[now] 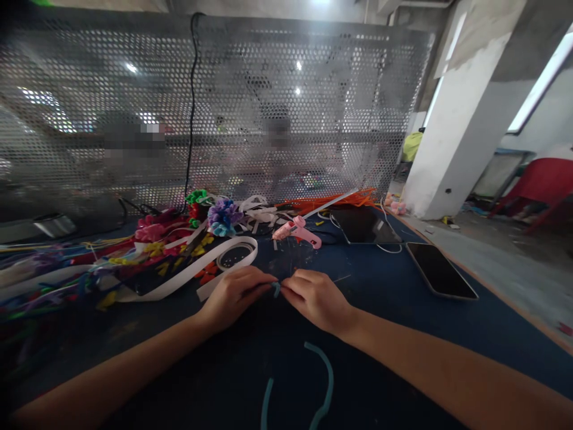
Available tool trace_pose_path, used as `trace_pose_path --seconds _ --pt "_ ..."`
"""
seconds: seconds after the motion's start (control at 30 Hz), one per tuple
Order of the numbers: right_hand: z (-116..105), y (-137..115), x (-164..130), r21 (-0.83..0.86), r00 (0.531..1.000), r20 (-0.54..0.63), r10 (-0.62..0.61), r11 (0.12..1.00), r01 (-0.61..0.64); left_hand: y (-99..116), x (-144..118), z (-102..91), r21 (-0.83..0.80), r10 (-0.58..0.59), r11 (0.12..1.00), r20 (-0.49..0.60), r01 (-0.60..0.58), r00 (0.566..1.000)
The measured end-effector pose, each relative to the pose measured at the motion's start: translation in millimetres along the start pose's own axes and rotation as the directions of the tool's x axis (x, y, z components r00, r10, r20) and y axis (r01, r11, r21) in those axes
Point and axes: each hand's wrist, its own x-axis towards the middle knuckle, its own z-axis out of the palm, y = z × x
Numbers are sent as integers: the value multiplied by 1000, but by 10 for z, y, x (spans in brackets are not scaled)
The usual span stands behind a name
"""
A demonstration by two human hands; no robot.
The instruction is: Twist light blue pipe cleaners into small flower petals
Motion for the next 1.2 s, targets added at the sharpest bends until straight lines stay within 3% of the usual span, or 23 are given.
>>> trace_pose_path --seconds 0.27,0.47,0.57,0.67,0.77,0.9,1.0,1.1,1.2 --pt "17 -42 -17 12 1000 -20 -6 1000 6 133 -36 33 -99 -78 992 -3 77 997" --pt "-6 -105 -8 111 998 4 68 992 -68 198 -42 90 -111 -64 992 -80 55 995" --pt "-2 -114 9 172 985 42 168 970 -173 229 -52 105 -83 -29 996 -94 21 995" --pt "22 -81 35 273 933 143 330 893 -357 254 -65 114 -43 43 998 -65 -46 997" --pt "44 -38 54 362 902 194 386 827 -431 267 -63 125 -47 44 998 -43 -46 998" --pt "50 -45 50 446 887 -36 461 802 -398 231 -20 128 -98 -198 978 -119 187 973" --pt "52 -70 31 382 916 -167 364 881 -280 183 14 119 -172 -326 937 -118 304 938" --pt "63 -70 14 255 967 -182 180 958 -130 158 28 113 -241 -370 909 -87 341 925" --pt "70 -58 6 194 978 -171 121 977 -87 161 25 114 -254 -370 906 -88 339 925"
